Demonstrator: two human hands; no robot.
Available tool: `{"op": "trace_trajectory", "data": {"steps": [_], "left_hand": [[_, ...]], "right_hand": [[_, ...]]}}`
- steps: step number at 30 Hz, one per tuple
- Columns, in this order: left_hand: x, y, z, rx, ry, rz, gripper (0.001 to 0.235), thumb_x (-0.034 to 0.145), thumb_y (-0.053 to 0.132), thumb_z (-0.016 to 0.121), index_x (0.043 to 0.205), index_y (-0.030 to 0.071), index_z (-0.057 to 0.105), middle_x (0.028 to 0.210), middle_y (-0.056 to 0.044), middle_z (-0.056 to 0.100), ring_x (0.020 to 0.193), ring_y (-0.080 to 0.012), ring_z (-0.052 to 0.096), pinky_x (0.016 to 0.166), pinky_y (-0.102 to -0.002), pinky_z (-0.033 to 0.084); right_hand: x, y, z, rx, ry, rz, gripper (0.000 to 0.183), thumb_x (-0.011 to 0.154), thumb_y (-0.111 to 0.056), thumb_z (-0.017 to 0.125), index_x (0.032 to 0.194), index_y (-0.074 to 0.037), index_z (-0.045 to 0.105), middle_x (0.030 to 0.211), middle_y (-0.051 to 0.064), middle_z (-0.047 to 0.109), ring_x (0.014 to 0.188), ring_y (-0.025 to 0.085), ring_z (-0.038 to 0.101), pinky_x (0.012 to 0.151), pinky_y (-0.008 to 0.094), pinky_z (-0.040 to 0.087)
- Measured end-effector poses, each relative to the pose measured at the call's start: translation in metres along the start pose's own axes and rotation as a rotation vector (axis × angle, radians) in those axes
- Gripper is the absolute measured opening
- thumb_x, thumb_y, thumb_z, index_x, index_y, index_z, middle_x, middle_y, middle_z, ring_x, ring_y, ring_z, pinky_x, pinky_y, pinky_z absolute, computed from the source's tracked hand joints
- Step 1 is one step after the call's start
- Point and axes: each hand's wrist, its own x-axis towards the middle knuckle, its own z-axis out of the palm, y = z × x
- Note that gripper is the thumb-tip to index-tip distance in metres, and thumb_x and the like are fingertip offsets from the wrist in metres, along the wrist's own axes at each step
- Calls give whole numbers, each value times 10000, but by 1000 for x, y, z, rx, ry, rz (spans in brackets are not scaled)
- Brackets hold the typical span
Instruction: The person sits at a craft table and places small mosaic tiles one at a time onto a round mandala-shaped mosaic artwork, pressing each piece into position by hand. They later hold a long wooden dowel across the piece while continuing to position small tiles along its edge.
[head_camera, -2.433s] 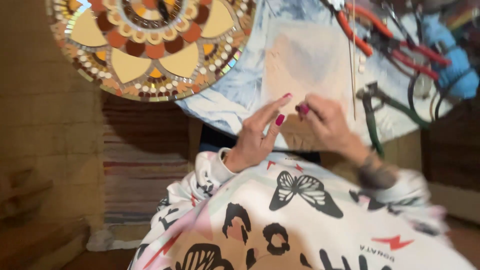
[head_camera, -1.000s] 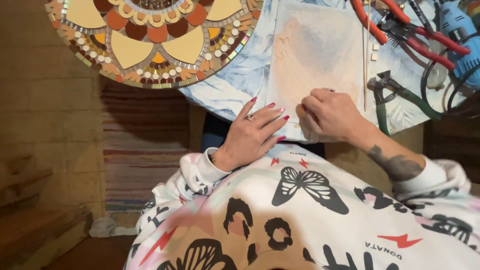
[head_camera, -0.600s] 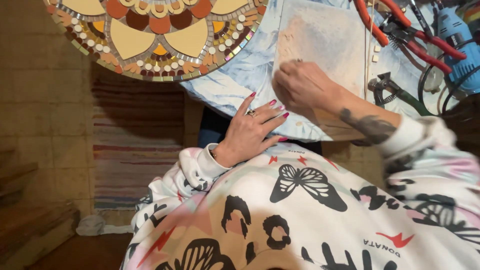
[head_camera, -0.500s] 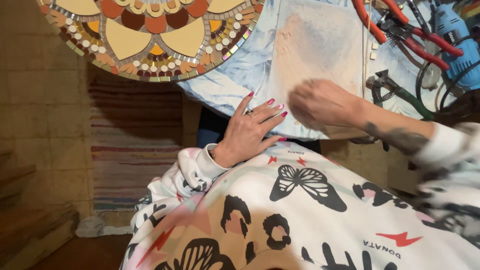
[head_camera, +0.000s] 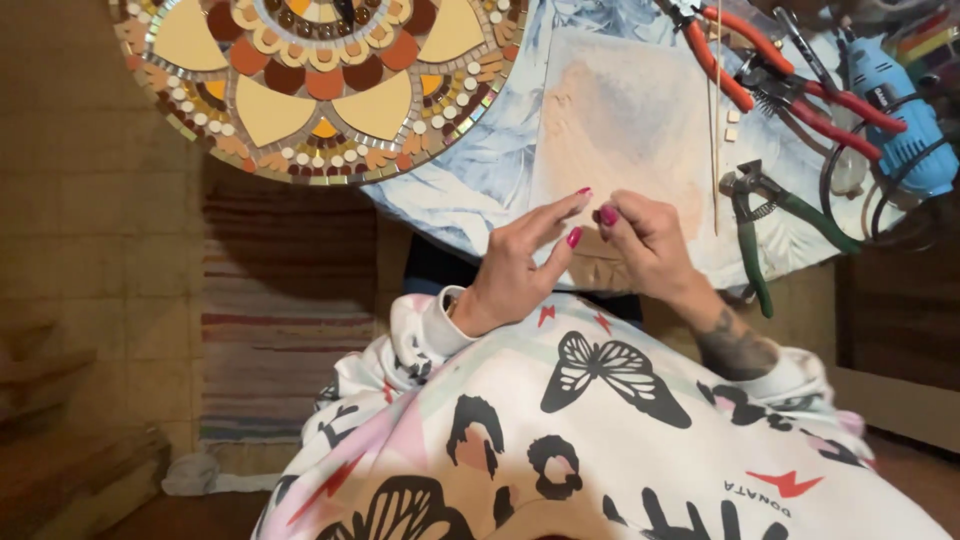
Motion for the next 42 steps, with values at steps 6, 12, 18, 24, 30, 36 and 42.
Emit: {"op": "trace_trajectory", "data": {"steps": [6,12,18,24,30,36,42], "left_hand": [[0,-7,7,-127,-9,-32,445,1013,-20,542,1458,-19,546,1377,-191,679,1252,-226,698,1072,-324,578],[-1,-9,8,-64,33,-52,365,1064,32,552,1423,-11,603,1312,-172,730,1182,-194,730,1011,-307,591],[4,-22,21,-271,162,-126,213,1043,124,622,1197,-17,662,1151,-78,708,1049,-116,702,908,-251,576],[-2,-28,16,-158,216,-54,141,1065,110,637,1094,-3,716,1043,-67,710,949,-110,685,852,-266,553],[-4,-25,12,-20,263,-33,129,1037,89,648,1119,20,721,1032,-90,732,944,-190,718,843,-291,560],[-22,-24,-8,634,102,237,239,953,124,665,1191,103,668,1243,-100,697,1242,-295,673,1131,-486,471],[-27,-37,-5,878,-89,257,403,865,347,750,1212,143,722,1268,-85,682,1225,-240,640,1180,-587,311]], "right_hand": [[10,-8,15,179,74,30,251,1089,-175,534,960,18,630,749,38,522,656,113,463,593,291,397],[13,-11,20,142,97,13,236,1084,-173,545,989,12,656,761,52,568,665,120,515,609,282,428],[14,-17,27,75,168,-58,239,1078,-161,577,930,19,626,773,88,575,675,161,538,623,308,435],[2,-5,27,12,104,-40,222,1075,-117,574,887,-3,607,748,106,544,641,189,517,606,328,421],[20,-23,35,61,134,-132,137,1025,-102,586,950,-3,644,724,96,557,600,203,526,580,327,429],[50,-12,15,-439,11,-298,74,929,-91,651,884,-40,622,794,136,590,668,339,606,595,415,495],[76,8,25,-694,-124,-309,215,946,-182,650,786,-47,598,759,137,599,671,364,635,593,476,512]]}}
